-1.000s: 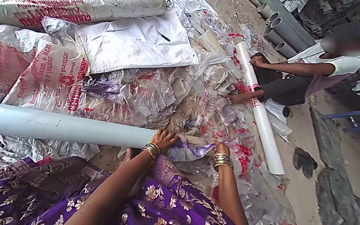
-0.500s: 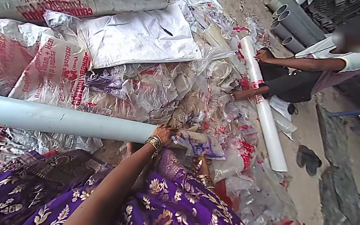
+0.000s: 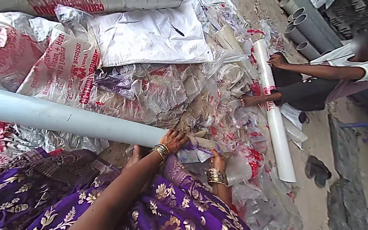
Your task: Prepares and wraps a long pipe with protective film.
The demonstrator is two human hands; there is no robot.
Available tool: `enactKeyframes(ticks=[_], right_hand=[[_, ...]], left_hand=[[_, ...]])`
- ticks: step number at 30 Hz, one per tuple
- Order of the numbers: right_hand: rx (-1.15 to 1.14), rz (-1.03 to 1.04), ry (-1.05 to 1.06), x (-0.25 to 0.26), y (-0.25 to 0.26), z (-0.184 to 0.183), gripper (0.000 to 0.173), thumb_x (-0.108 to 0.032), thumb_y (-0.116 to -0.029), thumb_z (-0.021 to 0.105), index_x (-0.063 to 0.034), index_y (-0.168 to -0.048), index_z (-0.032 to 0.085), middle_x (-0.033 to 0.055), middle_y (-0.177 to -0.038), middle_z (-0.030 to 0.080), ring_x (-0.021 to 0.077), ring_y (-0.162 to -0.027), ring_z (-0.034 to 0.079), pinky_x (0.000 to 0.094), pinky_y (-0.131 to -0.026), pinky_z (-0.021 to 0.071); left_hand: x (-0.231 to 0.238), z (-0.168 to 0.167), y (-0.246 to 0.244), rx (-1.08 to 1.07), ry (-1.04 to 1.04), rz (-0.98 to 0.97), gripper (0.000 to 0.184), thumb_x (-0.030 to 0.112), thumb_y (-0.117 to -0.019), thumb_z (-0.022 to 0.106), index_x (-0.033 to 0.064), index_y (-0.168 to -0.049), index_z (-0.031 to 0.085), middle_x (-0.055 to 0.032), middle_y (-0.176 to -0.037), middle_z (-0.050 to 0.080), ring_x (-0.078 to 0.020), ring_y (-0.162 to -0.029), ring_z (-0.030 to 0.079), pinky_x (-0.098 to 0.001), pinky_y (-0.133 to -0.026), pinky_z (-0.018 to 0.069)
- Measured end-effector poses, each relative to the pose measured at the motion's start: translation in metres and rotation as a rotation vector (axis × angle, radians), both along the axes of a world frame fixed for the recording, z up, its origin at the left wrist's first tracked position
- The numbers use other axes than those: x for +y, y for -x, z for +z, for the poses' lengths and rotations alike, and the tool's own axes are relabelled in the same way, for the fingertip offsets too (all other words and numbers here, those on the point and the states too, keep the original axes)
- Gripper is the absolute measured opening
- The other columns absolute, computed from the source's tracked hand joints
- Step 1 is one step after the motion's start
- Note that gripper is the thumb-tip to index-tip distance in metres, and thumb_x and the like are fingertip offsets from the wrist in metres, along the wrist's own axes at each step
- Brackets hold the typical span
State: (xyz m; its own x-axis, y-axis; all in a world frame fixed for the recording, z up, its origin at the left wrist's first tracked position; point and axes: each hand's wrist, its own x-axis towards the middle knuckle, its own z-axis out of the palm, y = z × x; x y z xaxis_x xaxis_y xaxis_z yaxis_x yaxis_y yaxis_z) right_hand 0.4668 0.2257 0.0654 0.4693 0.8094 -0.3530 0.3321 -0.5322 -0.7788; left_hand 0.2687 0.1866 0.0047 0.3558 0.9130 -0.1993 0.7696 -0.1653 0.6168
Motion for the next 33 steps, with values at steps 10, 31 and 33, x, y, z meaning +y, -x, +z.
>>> enactKeyframes(ticks=[10, 31, 33], right_hand=[[-0.035, 0.127, 0.074, 0.034, 0.009, 0.027, 0.034, -0.014, -0.1027, 0.06, -0.0094, -0.07, 0.051, -0.0079, -0.047, 0.035, 0.0001, -0.036, 0.028, 0.0173, -0.038, 0.0222], [-0.802, 0.997, -0.807, -0.025, 0.008, -0.065, 0.025, -0.008, -0.0925, 0.057, 0.0049, -0.098, 0.078, 0.0202, -0.099, 0.077, 0.0405, -0.092, 0.076, 0.0537, -0.086, 0.0589], [-0.832, 0.986, -0.62, -0.033, 0.023, -0.04, 0.027, -0.004, -0.0915, 0.054, 0.007, -0.101, 0.077, 0.022, -0.104, 0.077, 0.0416, -0.098, 0.074, 0.0514, -0.091, 0.0566]], left_hand=[[-0.016, -0.022, -0.018, -0.03, -0.304, 0.14, 0.048, -0.001, -0.1007, 0.05, 0.0126, -0.146, 0.058, -0.0157, -0.155, 0.051, -0.0446, -0.145, 0.044, -0.0614, -0.112, 0.0377], [0.043, 0.058, -0.02, -0.048, 0.465, 0.441, 0.042, 0.034, -0.108, 0.047, 0.0069, -0.136, 0.063, -0.0257, -0.136, 0.063, -0.0467, -0.131, 0.056, -0.0669, -0.103, 0.0433], [0.046, 0.066, -0.016, -0.042, 0.503, 0.435, 0.05, 0.043, -0.1095, 0.042, 0.0057, -0.136, 0.063, -0.0258, -0.138, 0.061, -0.0454, -0.134, 0.054, -0.0659, -0.106, 0.0411]])
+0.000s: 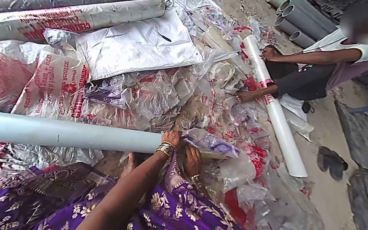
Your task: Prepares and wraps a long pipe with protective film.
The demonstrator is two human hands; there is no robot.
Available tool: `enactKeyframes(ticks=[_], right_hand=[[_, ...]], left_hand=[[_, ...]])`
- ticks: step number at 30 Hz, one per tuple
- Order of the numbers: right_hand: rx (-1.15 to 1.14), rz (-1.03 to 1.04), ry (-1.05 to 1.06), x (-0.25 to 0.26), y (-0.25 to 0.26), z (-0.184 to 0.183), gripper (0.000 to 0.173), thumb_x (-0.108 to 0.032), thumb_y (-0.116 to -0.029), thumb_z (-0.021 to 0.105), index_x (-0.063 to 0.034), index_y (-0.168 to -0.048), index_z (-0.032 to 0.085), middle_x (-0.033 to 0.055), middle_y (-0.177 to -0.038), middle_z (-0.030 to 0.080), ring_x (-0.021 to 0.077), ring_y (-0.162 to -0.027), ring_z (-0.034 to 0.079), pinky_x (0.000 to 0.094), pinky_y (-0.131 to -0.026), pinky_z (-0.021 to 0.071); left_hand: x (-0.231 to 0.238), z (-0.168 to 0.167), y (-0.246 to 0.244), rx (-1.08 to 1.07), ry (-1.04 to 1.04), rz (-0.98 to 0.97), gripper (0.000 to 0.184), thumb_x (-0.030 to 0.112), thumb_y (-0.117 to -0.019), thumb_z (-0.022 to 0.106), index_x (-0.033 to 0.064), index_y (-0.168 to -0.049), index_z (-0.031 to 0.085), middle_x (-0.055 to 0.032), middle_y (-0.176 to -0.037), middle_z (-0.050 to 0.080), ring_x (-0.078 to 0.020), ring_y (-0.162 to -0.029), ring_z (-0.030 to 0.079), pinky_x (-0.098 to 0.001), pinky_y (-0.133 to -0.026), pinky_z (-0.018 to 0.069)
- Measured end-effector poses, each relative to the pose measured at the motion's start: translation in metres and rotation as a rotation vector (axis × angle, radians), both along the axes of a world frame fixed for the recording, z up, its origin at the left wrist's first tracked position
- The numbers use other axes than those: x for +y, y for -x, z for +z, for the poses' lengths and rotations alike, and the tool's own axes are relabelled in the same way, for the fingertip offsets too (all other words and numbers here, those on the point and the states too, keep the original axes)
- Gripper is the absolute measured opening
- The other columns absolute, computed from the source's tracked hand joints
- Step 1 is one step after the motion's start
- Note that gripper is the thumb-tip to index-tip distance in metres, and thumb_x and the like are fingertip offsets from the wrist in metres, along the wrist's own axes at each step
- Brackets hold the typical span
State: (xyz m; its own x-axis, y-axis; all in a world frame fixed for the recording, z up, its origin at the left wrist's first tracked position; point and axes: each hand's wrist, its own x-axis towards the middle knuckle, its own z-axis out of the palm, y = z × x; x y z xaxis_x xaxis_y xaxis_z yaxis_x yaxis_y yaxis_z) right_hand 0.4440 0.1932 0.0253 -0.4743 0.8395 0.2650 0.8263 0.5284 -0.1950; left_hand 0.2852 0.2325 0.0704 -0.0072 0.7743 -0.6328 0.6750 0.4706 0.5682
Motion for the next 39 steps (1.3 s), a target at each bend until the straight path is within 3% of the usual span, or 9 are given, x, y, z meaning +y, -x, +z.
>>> enactKeyframes(ticks=[3, 7, 9, 10, 14, 18, 23, 28, 39], right_hand=[[-0.163, -0.164, 0.485, -0.006, 0.024, 0.054, 0.033, 0.0, -0.0976, 0.052, 0.0095, -0.125, 0.069, 0.0269, -0.137, 0.064, 0.0445, -0.132, 0.058, 0.0494, -0.114, 0.0412], [-0.015, -0.028, -0.013, -0.011, -0.001, -0.036, 0.032, -0.002, -0.0845, 0.062, 0.0028, -0.112, 0.078, 0.0258, -0.118, 0.073, 0.0482, -0.108, 0.07, 0.056, -0.09, 0.057], [-0.12, -0.081, 0.251, -0.012, 0.007, 0.0, 0.034, -0.005, -0.0958, 0.054, 0.004, -0.124, 0.071, 0.024, -0.132, 0.067, 0.0445, -0.124, 0.063, 0.0537, -0.105, 0.0484], [0.004, -0.077, 0.105, -0.011, 0.007, -0.009, 0.032, -0.005, -0.0852, 0.054, 0.0081, -0.103, 0.077, 0.0278, -0.113, 0.073, 0.0477, -0.108, 0.069, 0.0551, -0.095, 0.0527], [-0.266, -0.234, 0.747, -0.001, 0.031, 0.08, 0.044, -0.002, -0.0999, 0.046, 0.0138, -0.14, 0.054, 0.029, -0.152, 0.05, 0.0401, -0.148, 0.04, 0.0433, -0.124, 0.0256], [0.1, 0.009, -0.056, 0.001, -0.006, -0.039, 0.029, 0.007, -0.072, 0.067, 0.0051, -0.098, 0.079, 0.0265, -0.111, 0.073, 0.049, -0.101, 0.07, 0.0619, -0.086, 0.0541], [0.205, 0.109, 0.031, 0.014, -0.02, -0.041, 0.028, 0.001, -0.0866, 0.058, 0.0005, -0.105, 0.079, 0.0223, -0.111, 0.074, 0.0454, -0.101, 0.07, 0.059, -0.086, 0.0552], [0.25, 0.165, 0.082, 0.021, -0.043, -0.024, 0.038, 0.011, -0.0816, 0.054, -0.0007, -0.107, 0.079, 0.0185, -0.109, 0.077, 0.0405, -0.095, 0.074, 0.0564, -0.08, 0.0575], [0.283, 0.036, 0.046, 0.03, -0.057, -0.011, 0.036, 0.015, -0.0835, 0.05, 0.0065, -0.107, 0.077, 0.0228, -0.106, 0.076, 0.0396, -0.094, 0.075, 0.0516, -0.085, 0.0599]], left_hand=[[0.003, 0.002, 0.016, -0.148, -0.016, -0.086, 0.05, 0.043, -0.1064, 0.052, 0.005, -0.139, 0.06, -0.0261, -0.136, 0.062, -0.0445, -0.132, 0.055, -0.0655, -0.11, 0.0373], [-0.002, 0.007, 0.027, -0.533, -0.311, -0.081, 0.067, 0.025, -0.103, 0.059, 0.0004, -0.158, 0.03, -0.0243, -0.146, 0.055, -0.0324, -0.137, 0.054, -0.048, -0.116, 0.0391], [-0.003, 0.034, 0.018, -0.323, -0.494, -0.108, 0.068, 0.032, -0.0998, 0.064, 0.006, -0.157, 0.038, -0.0161, -0.155, 0.05, -0.0305, -0.147, 0.042, -0.0534, -0.122, 0.028], [-0.004, 0.044, 0.008, -0.207, -0.579, -0.167, 0.063, 0.032, -0.0978, 0.067, 0.011, -0.153, 0.046, -0.0123, -0.156, 0.05, -0.0315, -0.15, 0.038, -0.0586, -0.122, 0.0233], [-0.001, 0.043, -0.025, 0.019, -0.542, -0.46, 0.058, 0.016, -0.096, 0.068, 0.0166, -0.152, 0.05, -0.0129, -0.164, 0.039, -0.0384, -0.157, 0.021, -0.0683, -0.123, 0.008], [-0.001, 0.004, -0.005, 0.076, -0.597, -0.234, 0.062, 0.023, -0.0947, 0.07, 0.015, -0.152, 0.05, -0.0138, -0.166, 0.034, -0.0362, -0.157, 0.022, -0.0659, -0.123, 0.01], [-0.02, -0.038, 0.029, -0.054, -0.437, -0.039, 0.102, 0.037, -0.0846, 0.083, 0.0085, -0.163, 0.025, -0.02, -0.167, 0.029, -0.0375, -0.153, 0.031, -0.0579, -0.124, 0.0214], [-0.017, -0.05, 0.033, -0.038, -0.242, -0.291, 0.046, 0.04, -0.1061, 0.054, 0.0158, -0.145, 0.059, -0.0091, -0.152, 0.055, -0.0292, -0.145, 0.047, -0.0547, -0.12, 0.0304], [-0.023, -0.051, 0.03, -0.034, -0.253, -0.22, 0.047, 0.04, -0.1102, 0.044, 0.0096, -0.141, 0.062, -0.0084, -0.154, 0.054, -0.0256, -0.146, 0.046, -0.0475, -0.123, 0.0285]])
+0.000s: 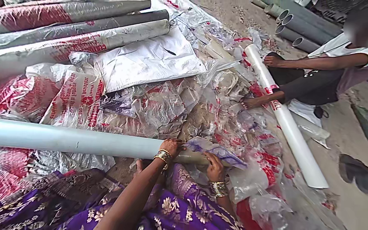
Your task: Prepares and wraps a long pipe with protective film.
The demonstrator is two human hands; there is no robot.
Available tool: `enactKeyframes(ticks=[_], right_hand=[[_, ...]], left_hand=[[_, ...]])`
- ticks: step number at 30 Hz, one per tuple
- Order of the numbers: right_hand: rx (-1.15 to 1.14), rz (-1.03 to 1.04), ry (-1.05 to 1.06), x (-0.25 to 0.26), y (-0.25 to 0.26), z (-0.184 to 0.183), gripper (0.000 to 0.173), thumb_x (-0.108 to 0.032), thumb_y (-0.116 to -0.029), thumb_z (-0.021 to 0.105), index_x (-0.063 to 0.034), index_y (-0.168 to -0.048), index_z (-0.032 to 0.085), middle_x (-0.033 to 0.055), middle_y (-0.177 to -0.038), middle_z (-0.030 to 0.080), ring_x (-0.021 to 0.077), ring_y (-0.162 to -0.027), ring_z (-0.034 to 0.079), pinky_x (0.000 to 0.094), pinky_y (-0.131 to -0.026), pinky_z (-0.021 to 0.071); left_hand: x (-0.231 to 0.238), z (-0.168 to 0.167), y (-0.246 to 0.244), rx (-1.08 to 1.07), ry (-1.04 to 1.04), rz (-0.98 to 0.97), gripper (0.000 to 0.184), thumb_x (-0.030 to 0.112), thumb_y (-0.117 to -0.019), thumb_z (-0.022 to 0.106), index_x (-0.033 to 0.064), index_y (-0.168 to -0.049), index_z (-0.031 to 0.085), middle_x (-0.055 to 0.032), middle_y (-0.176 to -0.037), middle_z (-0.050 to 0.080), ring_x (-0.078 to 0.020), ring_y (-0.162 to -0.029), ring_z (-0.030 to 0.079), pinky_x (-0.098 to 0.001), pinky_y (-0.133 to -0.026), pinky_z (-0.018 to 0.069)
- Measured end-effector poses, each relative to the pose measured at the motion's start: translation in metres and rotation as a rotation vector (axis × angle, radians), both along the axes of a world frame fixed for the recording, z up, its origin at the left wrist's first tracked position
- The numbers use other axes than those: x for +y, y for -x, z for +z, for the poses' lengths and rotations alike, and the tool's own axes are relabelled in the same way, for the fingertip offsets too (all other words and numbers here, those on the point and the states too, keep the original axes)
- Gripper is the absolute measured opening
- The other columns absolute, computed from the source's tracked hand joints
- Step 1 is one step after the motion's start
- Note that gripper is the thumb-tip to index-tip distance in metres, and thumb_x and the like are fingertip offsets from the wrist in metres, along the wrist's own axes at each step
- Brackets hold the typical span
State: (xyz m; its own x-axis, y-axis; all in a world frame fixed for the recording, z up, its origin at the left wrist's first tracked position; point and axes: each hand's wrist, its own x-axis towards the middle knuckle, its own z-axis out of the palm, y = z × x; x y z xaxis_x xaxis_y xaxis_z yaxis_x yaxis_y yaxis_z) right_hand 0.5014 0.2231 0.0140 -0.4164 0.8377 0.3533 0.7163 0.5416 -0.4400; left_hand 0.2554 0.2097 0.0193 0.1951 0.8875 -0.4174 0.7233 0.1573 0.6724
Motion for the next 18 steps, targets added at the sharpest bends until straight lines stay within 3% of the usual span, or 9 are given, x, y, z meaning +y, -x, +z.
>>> enactKeyframes(ticks=[2, 5, 6, 8, 10, 11, 13, 15, 18], right_hand=[[0.117, -0.093, 0.055, 0.001, -0.001, 0.006, 0.025, 0.007, -0.0935, 0.054, 0.0099, -0.109, 0.074, 0.0243, -0.101, 0.075, 0.033, -0.083, 0.076, 0.0441, -0.076, 0.0622], [0.214, -0.261, 0.044, 0.007, -0.009, 0.023, 0.024, 0.001, -0.0879, 0.072, 0.0113, -0.109, 0.073, 0.0293, -0.105, 0.071, 0.0318, -0.079, 0.073, 0.0403, -0.069, 0.0609], [0.196, -0.297, 0.038, 0.008, -0.015, 0.029, 0.035, -0.001, -0.0817, 0.079, 0.0111, -0.113, 0.072, 0.032, -0.113, 0.068, 0.0359, -0.089, 0.071, 0.0432, -0.074, 0.059], [0.081, -0.344, 0.142, 0.007, -0.027, 0.041, 0.069, -0.006, -0.0706, 0.089, 0.0077, -0.133, 0.063, 0.0347, -0.139, 0.054, 0.046, -0.117, 0.062, 0.0534, -0.089, 0.0551], [-0.078, -0.381, 0.315, 0.006, -0.037, 0.049, 0.092, -0.007, -0.0696, 0.092, 0.0025, -0.15, 0.048, 0.0313, -0.157, 0.04, 0.0493, -0.134, 0.053, 0.0613, -0.099, 0.051], [-0.151, -0.39, 0.388, 0.005, -0.041, 0.05, 0.091, -0.005, -0.0724, 0.09, 0.0006, -0.152, 0.046, 0.0288, -0.157, 0.042, 0.0477, -0.135, 0.053, 0.0623, -0.101, 0.0493], [-0.245, -0.379, 0.487, 0.005, -0.048, 0.05, 0.064, -0.004, -0.0797, 0.084, 0.0008, -0.139, 0.061, 0.0251, -0.141, 0.06, 0.0445, -0.127, 0.06, 0.0628, -0.102, 0.048], [-0.275, -0.34, 0.469, 0.002, -0.052, 0.051, 0.028, 0.001, -0.083, 0.077, 0.0036, -0.11, 0.074, 0.0242, -0.12, 0.071, 0.0453, -0.112, 0.067, 0.0653, -0.093, 0.0497], [-0.276, -0.228, 0.369, -0.006, -0.056, 0.05, 0.013, 0.006, -0.0832, 0.073, 0.0046, -0.096, 0.075, 0.0237, -0.108, 0.074, 0.0454, -0.1, 0.071, 0.0666, -0.084, 0.0525]], left_hand=[[0.0, 0.001, 0.0, -0.016, 0.01, 0.012, 0.047, 0.039, -0.1098, 0.045, 0.0069, -0.137, 0.065, -0.0092, -0.152, 0.055, -0.0262, -0.146, 0.047, -0.049, -0.123, 0.0278], [0.003, 0.003, 0.0, -0.03, 0.021, 0.013, 0.047, 0.039, -0.1094, 0.046, 0.0052, -0.134, 0.066, -0.0103, -0.151, 0.057, -0.0268, -0.145, 0.047, -0.0503, -0.124, 0.025], [0.003, 0.004, -0.001, -0.034, 0.028, 0.015, 0.047, 0.039, -0.1092, 0.047, 0.0049, -0.135, 0.066, -0.0106, -0.151, 0.056, -0.0268, -0.146, 0.046, -0.0504, -0.125, 0.0232], [0.0, 0.005, -0.002, -0.03, 0.039, 0.014, 0.047, 0.038, -0.1091, 0.047, 0.0046, -0.137, 0.064, -0.0104, -0.153, 0.055, -0.027, -0.147, 0.044, -0.0512, -0.125, 0.021], [-0.006, 0.005, -0.006, -0.014, 0.033, 0.014, 0.047, 0.039, -0.1087, 0.048, 0.0066, -0.14, 0.063, -0.008, -0.155, 0.053, -0.0264, -0.149, 0.042, -0.0524, -0.125, 0.0197], [-0.011, 0.004, -0.008, -0.011, 0.023, 0.013, 0.047, 0.039, -0.1084, 0.049, 0.0082, -0.141, 0.062, -0.0065, -0.157, 0.051, -0.0264, -0.151, 0.039, -0.053, -0.126, 0.0178], [-0.024, 0.008, -0.013, -0.014, -0.014, 0.0, 0.043, 0.036, -0.1079, 0.051, 0.0126, -0.142, 0.062, -0.0058, -0.158, 0.049, -0.0284, -0.153, 0.035, -0.0543, -0.126, 0.0143], [-0.038, 0.006, -0.016, -0.035, -0.083, -0.001, 0.04, 0.028, -0.1052, 0.056, 0.0176, -0.143, 0.063, -0.0094, -0.16, 0.047, -0.0325, -0.154, 0.033, -0.0566, -0.126, 0.0133], [-0.049, 0.007, -0.019, -0.028, -0.033, -0.01, 0.073, 0.019, -0.0936, 0.071, 0.0201, -0.159, 0.04, -0.0168, -0.17, 0.024, -0.0361, -0.158, 0.021, -0.0586, -0.126, 0.012]])
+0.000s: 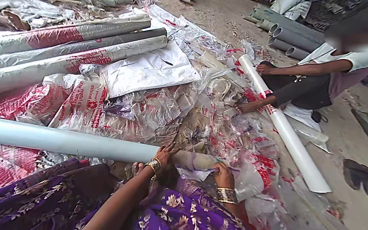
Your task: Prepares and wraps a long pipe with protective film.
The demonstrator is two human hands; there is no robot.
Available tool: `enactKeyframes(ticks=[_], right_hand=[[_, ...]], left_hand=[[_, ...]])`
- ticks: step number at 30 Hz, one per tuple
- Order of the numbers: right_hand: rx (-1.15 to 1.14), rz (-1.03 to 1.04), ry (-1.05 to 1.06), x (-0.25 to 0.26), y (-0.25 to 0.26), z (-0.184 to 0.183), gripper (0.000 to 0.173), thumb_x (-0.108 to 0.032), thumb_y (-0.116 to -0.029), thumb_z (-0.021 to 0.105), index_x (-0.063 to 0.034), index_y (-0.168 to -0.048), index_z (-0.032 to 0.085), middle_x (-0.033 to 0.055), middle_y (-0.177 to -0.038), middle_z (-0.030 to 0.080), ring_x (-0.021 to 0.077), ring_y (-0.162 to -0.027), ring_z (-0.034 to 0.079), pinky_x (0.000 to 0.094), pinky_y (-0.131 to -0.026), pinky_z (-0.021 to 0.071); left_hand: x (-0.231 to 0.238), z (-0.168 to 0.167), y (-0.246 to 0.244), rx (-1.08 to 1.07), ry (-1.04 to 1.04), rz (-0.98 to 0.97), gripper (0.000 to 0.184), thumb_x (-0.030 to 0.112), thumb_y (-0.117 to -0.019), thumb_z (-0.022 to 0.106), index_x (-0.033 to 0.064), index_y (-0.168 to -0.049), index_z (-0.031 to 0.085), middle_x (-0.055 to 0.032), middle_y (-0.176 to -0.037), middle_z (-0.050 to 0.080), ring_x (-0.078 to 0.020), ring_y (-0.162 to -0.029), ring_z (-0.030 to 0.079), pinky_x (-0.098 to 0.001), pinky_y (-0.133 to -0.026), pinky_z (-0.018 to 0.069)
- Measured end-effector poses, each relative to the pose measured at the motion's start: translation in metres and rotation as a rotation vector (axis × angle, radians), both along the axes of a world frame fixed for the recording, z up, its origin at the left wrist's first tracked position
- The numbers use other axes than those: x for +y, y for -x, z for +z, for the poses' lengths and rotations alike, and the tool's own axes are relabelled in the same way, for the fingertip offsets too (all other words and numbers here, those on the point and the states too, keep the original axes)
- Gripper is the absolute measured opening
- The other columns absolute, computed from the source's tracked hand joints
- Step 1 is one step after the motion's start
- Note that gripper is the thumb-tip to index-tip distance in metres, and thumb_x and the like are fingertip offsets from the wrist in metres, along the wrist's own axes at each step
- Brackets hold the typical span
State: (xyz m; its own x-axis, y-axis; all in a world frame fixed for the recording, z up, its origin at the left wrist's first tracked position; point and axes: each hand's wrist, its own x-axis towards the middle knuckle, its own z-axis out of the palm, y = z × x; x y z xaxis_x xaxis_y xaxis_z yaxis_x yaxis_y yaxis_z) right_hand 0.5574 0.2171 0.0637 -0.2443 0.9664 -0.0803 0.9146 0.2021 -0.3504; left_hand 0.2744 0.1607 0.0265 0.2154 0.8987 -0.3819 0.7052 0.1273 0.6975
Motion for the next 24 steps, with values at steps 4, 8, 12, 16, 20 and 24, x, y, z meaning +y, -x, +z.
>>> enactKeyframes(ticks=[4, 8, 12, 16, 20, 24], right_hand=[[-0.104, 0.127, 0.07, -0.011, -0.003, 0.004, 0.021, 0.008, -0.0859, 0.066, -0.0003, -0.101, 0.078, 0.0226, -0.109, 0.074, 0.0465, -0.098, 0.072, 0.0659, -0.078, 0.0541], [0.045, 0.15, -0.055, -0.032, -0.024, -0.016, 0.023, 0.009, -0.0837, 0.067, -0.0019, -0.099, 0.081, 0.0239, -0.099, 0.074, 0.0451, -0.088, 0.073, 0.0652, -0.075, 0.0557], [0.146, 0.135, -0.312, -0.045, -0.022, -0.029, 0.022, 0.009, -0.075, 0.063, 0.0017, -0.087, 0.08, 0.0235, -0.086, 0.073, 0.0414, -0.074, 0.072, 0.0588, -0.063, 0.0565], [0.371, -0.018, -0.464, -0.037, -0.008, -0.018, 0.016, 0.005, -0.0744, 0.065, 0.0069, -0.082, 0.078, 0.0221, -0.078, 0.072, 0.0278, -0.07, 0.068, 0.039, -0.072, 0.0555], [0.516, -0.099, -0.444, -0.014, 0.008, 0.009, 0.007, 0.011, -0.0645, 0.074, 0.0092, -0.07, 0.07, 0.0122, -0.071, 0.069, 0.0064, -0.069, 0.063, 0.0188, -0.072, 0.0509], [0.569, -0.1, -0.454, 0.008, 0.024, 0.04, 0.016, 0.013, -0.0595, 0.079, 0.0088, -0.069, 0.067, 0.0076, -0.068, 0.066, -0.0013, -0.067, 0.06, 0.0127, -0.069, 0.0488]], left_hand=[[-0.015, 0.0, -0.009, 0.047, 0.058, -0.043, 0.092, 0.017, -0.0866, 0.077, 0.0167, -0.164, 0.027, -0.0156, -0.172, 0.014, -0.0347, -0.16, 0.011, -0.0606, -0.124, 0.0092], [-0.017, 0.001, -0.011, 0.098, 0.076, -0.098, 0.097, 0.019, -0.0836, 0.08, 0.0171, -0.164, 0.026, -0.0131, -0.173, 0.015, -0.0359, -0.16, 0.009, -0.0629, -0.123, 0.0078], [-0.015, 0.011, -0.014, 0.157, 0.114, -0.164, 0.105, 0.021, -0.081, 0.084, 0.0182, -0.165, 0.022, -0.0144, -0.172, 0.014, -0.0387, -0.159, 0.009, -0.0648, -0.123, 0.0071], [-0.015, 0.013, -0.013, 0.188, 0.142, -0.213, 0.107, 0.019, -0.0821, 0.083, 0.0171, -0.166, 0.017, -0.0175, -0.173, 0.01, -0.0414, -0.159, 0.006, -0.0678, -0.121, 0.0073], [-0.018, 0.009, -0.01, 0.106, 0.11, -0.196, 0.107, 0.033, -0.081, 0.085, 0.0168, -0.165, 0.02, -0.0172, -0.173, 0.01, -0.0405, -0.159, 0.004, -0.0676, -0.122, 0.0043], [-0.028, 0.004, -0.01, -0.03, 0.025, -0.132, 0.112, 0.034, -0.0799, 0.086, 0.0145, -0.166, 0.017, -0.0163, -0.173, 0.011, -0.0383, -0.16, 0.003, -0.065, -0.123, 0.0024]])
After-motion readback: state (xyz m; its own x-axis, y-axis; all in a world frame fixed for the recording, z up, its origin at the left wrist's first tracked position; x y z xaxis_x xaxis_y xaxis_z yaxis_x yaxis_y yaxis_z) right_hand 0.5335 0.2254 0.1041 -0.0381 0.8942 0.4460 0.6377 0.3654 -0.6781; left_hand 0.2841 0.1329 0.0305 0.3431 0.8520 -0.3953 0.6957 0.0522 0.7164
